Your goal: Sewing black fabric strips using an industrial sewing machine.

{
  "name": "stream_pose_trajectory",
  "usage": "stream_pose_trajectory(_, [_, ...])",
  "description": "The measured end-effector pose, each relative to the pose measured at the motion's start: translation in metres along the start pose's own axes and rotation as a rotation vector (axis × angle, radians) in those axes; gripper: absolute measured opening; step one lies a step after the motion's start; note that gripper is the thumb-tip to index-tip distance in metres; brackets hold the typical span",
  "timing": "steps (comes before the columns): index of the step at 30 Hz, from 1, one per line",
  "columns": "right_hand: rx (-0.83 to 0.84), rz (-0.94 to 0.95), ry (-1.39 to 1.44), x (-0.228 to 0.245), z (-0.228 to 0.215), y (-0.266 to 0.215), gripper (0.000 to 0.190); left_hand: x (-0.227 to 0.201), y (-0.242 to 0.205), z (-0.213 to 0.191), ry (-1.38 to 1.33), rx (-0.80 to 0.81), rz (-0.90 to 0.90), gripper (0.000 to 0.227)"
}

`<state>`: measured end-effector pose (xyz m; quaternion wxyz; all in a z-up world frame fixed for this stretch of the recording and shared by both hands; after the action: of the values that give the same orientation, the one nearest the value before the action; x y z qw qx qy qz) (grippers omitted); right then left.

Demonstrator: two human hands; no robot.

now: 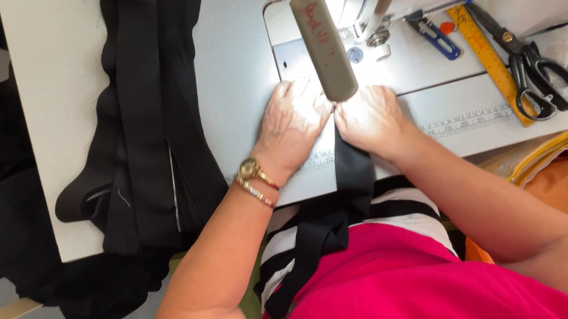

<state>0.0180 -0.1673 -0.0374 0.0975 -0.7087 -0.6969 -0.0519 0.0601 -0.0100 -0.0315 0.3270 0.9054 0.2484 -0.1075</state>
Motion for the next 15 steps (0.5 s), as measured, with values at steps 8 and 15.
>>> stream_pose_trajectory(8, [0.006,0.134,0.162,0.004,-0.011,-0.017,0.035,-0.010,-0.002,-0.003,-0.116,-0.060,-0.205,0.019])
stream_pose_trajectory(15, [-0.108,0.048,0.297,0.035,-0.025,-0.088,0.072,-0.035,-0.018,-0.010,-0.229,-0.121,-0.375,0.023])
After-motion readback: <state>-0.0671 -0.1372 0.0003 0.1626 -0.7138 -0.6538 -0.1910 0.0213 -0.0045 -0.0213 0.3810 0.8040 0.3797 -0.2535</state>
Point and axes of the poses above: each hand's wrist, its own y-axis towards the middle knuckle, its own z-axis out of the palm, x = y × z, the point moved 1 cm from there along y, towards the middle knuckle, and after that the axes turned 1 degree about x, right-handed, at the moved point
